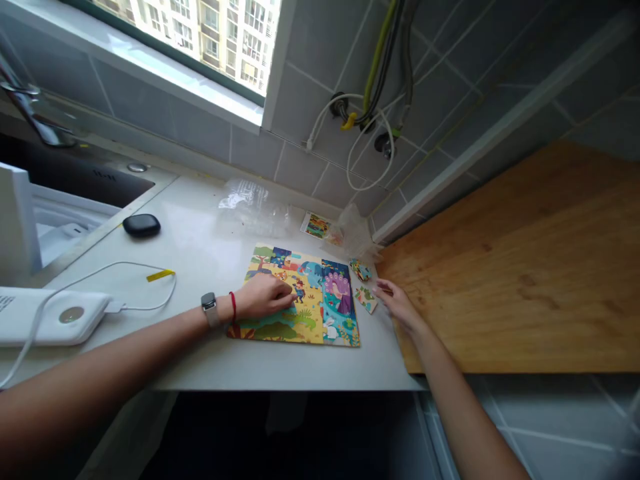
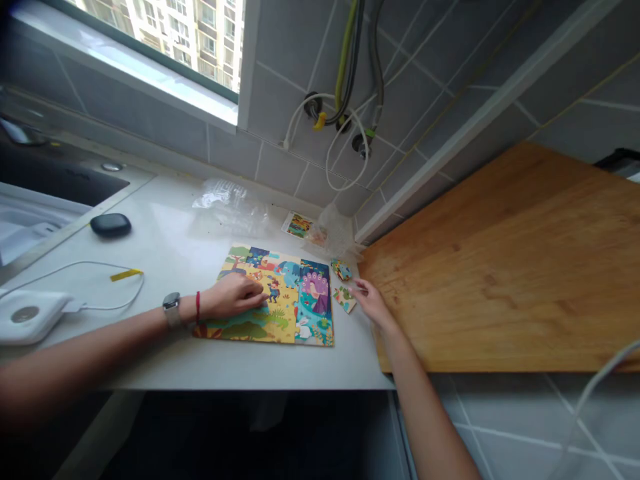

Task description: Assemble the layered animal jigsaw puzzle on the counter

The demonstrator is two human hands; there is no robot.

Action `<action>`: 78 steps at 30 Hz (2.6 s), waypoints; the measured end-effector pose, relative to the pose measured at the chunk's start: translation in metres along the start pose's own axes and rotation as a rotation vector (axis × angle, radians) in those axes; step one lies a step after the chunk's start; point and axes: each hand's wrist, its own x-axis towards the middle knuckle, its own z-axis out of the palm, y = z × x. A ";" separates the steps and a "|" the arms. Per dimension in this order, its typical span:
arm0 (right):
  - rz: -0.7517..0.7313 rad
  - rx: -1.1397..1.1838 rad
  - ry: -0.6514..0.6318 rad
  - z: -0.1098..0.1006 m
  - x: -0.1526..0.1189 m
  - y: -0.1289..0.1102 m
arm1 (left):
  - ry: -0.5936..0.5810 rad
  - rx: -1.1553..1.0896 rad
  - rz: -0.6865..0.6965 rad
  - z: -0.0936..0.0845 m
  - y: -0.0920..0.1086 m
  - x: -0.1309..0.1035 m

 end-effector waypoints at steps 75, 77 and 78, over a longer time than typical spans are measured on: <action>-0.721 -0.008 -0.447 0.073 0.012 -0.002 | 0.218 0.109 0.196 0.010 0.013 0.059; -0.735 0.009 -0.457 0.074 0.012 -0.002 | 0.277 0.068 0.147 0.009 0.011 0.059; -0.738 0.013 -0.460 0.075 0.011 -0.002 | 0.288 0.062 0.128 0.008 0.011 0.060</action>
